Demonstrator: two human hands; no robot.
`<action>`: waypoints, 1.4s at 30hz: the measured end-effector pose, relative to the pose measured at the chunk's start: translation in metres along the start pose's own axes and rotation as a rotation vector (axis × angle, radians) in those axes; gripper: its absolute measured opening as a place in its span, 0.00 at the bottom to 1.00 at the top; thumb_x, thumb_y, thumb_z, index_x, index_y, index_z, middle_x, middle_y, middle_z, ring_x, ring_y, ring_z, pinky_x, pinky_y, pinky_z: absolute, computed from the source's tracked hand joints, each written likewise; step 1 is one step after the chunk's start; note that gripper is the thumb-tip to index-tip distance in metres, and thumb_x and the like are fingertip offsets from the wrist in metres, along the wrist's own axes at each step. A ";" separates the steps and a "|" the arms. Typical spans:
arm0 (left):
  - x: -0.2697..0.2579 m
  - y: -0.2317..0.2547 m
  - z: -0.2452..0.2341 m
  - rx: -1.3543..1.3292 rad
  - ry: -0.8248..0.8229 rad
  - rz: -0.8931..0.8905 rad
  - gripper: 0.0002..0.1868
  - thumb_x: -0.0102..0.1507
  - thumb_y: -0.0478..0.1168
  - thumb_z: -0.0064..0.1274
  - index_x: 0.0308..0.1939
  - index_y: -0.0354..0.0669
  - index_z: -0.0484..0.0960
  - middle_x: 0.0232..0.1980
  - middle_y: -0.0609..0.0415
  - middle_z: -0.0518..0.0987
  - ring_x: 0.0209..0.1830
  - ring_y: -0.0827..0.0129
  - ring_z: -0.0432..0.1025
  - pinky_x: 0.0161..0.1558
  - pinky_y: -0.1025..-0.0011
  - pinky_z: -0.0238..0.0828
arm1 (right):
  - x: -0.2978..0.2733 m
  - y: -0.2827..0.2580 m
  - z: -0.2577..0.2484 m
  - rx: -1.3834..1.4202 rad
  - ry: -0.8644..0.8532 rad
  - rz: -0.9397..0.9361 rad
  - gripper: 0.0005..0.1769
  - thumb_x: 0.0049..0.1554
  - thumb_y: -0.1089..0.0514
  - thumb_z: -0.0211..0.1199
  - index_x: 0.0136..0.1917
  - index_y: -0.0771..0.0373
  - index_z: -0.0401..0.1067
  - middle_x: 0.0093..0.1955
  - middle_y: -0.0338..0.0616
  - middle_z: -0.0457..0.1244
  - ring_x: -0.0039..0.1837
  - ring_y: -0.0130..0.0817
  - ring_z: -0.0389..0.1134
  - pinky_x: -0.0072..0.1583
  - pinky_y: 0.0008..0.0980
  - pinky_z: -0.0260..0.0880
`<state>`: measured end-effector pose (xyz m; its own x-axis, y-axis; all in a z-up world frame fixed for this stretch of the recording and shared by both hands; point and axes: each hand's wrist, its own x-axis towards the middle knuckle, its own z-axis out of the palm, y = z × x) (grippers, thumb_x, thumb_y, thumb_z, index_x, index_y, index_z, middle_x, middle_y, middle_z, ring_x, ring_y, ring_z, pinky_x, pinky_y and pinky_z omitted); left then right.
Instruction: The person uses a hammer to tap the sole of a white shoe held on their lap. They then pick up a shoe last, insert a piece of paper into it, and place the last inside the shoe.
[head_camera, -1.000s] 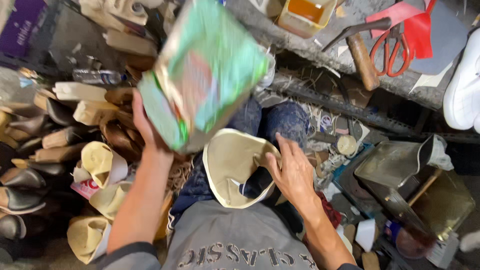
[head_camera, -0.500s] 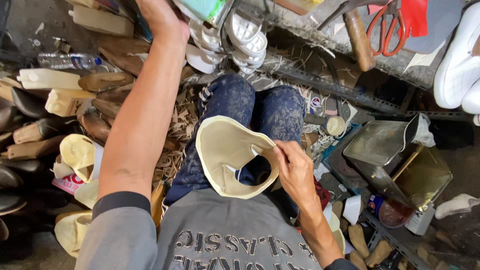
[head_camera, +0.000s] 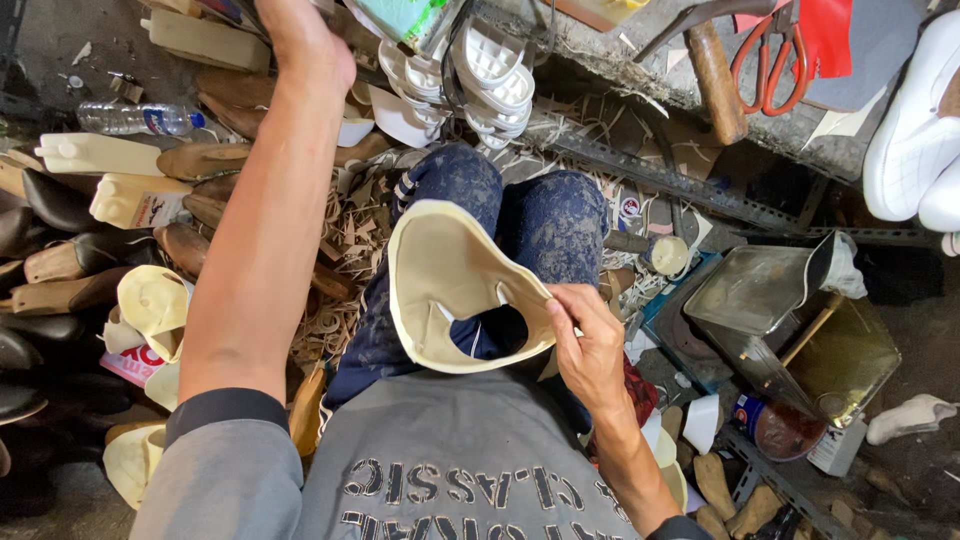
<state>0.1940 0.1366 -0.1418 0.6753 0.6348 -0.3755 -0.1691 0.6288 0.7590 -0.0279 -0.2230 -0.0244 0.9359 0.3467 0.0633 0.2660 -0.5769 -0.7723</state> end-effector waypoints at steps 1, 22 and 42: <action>-0.004 0.001 -0.007 0.106 0.062 -0.039 0.60 0.45 0.65 0.55 0.78 0.50 0.52 0.87 0.53 0.36 0.86 0.57 0.30 0.78 0.47 0.27 | 0.001 -0.002 -0.001 0.005 0.026 0.005 0.11 0.65 0.62 0.55 0.54 0.71 0.75 0.51 0.52 0.69 0.52 0.42 0.71 0.56 0.36 0.70; -0.304 0.013 -0.043 0.246 -0.466 -0.726 0.10 0.63 0.36 0.60 0.29 0.33 0.80 0.18 0.50 0.74 0.16 0.74 0.69 0.21 0.78 0.68 | 0.012 -0.021 -0.040 -0.286 0.254 -0.465 0.17 0.63 0.51 0.65 0.61 0.63 0.78 0.66 0.59 0.61 0.67 0.62 0.64 0.66 0.55 0.67; -0.250 0.013 -0.049 0.562 -0.454 -0.738 0.17 0.68 0.49 0.49 0.50 0.39 0.80 0.38 0.45 0.81 0.36 0.63 0.80 0.41 0.63 0.79 | -0.040 -0.002 0.015 -0.248 0.150 -0.559 0.09 0.63 0.61 0.59 0.48 0.60 0.80 0.42 0.40 0.71 0.44 0.38 0.74 0.50 0.36 0.76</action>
<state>-0.0123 0.0087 -0.0641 0.7021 -0.1263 -0.7008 0.6782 0.4186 0.6040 -0.0698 -0.2246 -0.0351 0.6576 0.5482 0.5167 0.7530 -0.4994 -0.4285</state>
